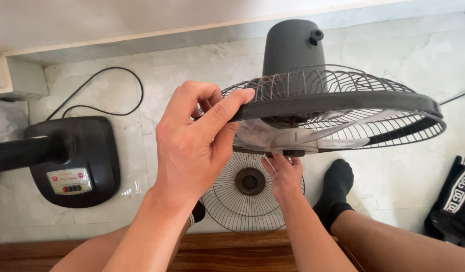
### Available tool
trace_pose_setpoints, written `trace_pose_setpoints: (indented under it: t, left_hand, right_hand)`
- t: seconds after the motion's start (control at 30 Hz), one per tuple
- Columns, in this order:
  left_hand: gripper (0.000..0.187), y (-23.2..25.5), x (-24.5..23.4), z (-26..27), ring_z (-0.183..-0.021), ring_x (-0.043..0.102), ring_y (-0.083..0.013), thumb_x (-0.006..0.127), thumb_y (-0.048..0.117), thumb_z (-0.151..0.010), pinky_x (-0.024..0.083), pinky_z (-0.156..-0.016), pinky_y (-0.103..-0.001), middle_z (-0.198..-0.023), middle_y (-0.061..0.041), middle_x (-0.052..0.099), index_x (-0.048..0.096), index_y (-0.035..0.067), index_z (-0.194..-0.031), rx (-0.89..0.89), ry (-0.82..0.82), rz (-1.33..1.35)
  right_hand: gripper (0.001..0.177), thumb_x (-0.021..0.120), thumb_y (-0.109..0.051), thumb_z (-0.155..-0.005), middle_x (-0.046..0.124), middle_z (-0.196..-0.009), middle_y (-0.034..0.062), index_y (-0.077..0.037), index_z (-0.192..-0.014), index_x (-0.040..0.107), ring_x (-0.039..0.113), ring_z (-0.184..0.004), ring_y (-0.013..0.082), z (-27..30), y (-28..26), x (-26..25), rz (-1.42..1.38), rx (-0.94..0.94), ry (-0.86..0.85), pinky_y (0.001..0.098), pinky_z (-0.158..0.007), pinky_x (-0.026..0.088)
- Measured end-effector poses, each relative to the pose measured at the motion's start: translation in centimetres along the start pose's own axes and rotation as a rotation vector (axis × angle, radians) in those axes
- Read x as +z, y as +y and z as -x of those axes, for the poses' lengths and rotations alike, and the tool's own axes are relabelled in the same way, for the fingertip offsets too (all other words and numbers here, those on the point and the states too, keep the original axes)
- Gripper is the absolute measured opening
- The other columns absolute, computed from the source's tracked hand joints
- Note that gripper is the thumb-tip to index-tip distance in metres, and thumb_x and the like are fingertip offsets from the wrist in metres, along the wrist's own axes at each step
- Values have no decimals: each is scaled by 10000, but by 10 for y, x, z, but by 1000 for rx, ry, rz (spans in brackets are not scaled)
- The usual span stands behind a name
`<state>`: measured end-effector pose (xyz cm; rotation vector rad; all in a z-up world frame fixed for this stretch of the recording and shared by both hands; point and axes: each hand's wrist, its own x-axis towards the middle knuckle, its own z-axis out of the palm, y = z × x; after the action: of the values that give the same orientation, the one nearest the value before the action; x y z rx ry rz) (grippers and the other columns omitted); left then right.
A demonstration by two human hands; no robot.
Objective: The person fits a black plastic retaining ring around a wire fan grill and then positions the grill onto the front of a floor fan by hand.
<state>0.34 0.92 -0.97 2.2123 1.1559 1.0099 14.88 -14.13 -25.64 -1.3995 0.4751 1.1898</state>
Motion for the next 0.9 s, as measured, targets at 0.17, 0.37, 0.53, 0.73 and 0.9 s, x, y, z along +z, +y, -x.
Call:
trace_pose_setpoints:
  t: [0.17, 0.37, 0.53, 0.73, 0.9]
  left_hand:
    - [445, 1, -2, -4, -811, 573, -151, 787, -83, -846, 454, -641, -285, -958, -31, 549, 739, 151, -1222, -4, -5, -2]
    - [450, 4, -6, -6, -837, 578, -180, 758, -94, -813, 449, -643, -316, -976, -46, 553, 747, 128, -1204, -1, -33, -25]
    - [417, 8, -4, -7, -796, 568, -185, 753, -80, -820, 452, -629, -323, -946, -43, 561, 759, 138, -1175, -22, -11, -32]
    - [407, 5, -4, -2, -848, 572, -203, 716, -85, -849, 484, -684, -340, -990, -55, 572, 748, 126, -1195, -56, 23, -41]
    - [375, 4, -7, 0, -810, 540, -212, 723, -75, -872, 471, -666, -343, -979, -57, 573, 749, 131, -1184, -86, 30, -40]
  right_hand:
    - [589, 654, 17, -834, 639, -1187, 28, -210, -1341, 456, 653, -1047, 206, -7, -28, -13, -32, -115, 6, 455, -983, 521]
    - [496, 663, -13, -918, 648, -1177, 33, -170, -1354, 485, 619, -1084, 197, -16, -81, -44, -58, -299, 4, 440, -977, 514]
    - [353, 634, -2, -936, 684, -1124, 54, -99, -1272, 587, 646, -1121, 199, -2, -146, -59, 123, -502, -135, 421, -996, 504]
    - [219, 626, -117, -995, 705, -1168, 107, -47, -1200, 653, 651, -1140, 220, 41, -211, -64, 274, -403, -409, 478, -1100, 488]
    - [281, 625, -139, -949, 694, -1180, 67, -63, -1218, 644, 633, -1173, 185, 58, -232, -60, 410, -302, -451, 465, -1076, 485]
